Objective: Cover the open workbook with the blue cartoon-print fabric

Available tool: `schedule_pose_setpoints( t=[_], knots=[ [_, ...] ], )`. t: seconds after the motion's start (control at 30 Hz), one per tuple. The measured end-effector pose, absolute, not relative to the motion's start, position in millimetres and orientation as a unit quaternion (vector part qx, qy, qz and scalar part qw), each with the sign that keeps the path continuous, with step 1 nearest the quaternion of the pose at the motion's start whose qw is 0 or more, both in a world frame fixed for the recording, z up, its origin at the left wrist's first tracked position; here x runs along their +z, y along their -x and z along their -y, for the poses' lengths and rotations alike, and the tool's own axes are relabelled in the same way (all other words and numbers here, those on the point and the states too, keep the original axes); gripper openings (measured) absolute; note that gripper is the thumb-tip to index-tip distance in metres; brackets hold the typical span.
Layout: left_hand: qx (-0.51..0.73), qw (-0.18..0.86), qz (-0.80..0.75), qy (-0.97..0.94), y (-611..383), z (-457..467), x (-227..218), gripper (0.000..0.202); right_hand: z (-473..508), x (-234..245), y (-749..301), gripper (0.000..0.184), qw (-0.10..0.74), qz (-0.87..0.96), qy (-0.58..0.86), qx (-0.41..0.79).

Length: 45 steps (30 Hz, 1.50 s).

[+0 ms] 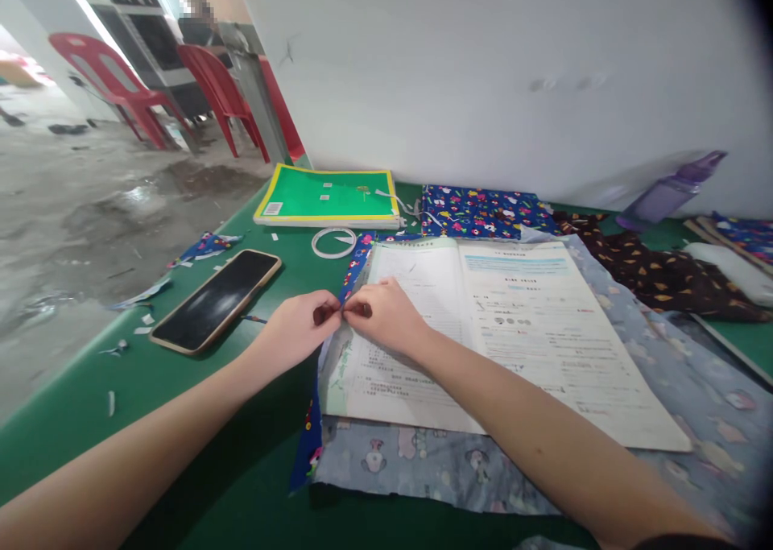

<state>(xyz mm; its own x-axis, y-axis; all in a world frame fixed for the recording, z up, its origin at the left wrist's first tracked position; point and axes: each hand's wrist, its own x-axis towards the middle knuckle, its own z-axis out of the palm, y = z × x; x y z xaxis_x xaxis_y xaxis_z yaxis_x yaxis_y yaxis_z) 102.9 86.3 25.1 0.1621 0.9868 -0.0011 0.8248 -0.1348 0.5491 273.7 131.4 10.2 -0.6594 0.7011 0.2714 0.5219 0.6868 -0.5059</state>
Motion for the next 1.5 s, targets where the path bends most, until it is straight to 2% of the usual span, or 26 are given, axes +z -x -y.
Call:
schedule_pose_setpoints(
  t=[0.3, 0.6, 1.23, 1.5],
  knots=[
    [0.183, 0.217, -0.62, -0.732, -104.1, -86.5, 25.9, 0.019, -131.2, 11.3, -273.8, 0.011, 0.237, 0.881, 0.348, 0.216],
    [0.141, 0.116, -0.633, -0.752, -109.2, -83.8, 31.0, 0.017, -131.5, 12.9, -273.7, 0.015, 0.246, 0.882, 0.334, 0.225],
    [0.131, 0.085, -0.625, -0.765, -107.8, -84.0, 33.2, 0.021, -131.7, 6.5, -273.3, 0.02, 0.22, 0.902, 0.322, 0.186],
    [0.133, 0.106, -0.625, -0.762, -110.8, -85.3, 30.4, 0.017, -133.2, 8.1, -276.3, 0.013, 0.219, 0.91, 0.297, 0.191]
  ],
)
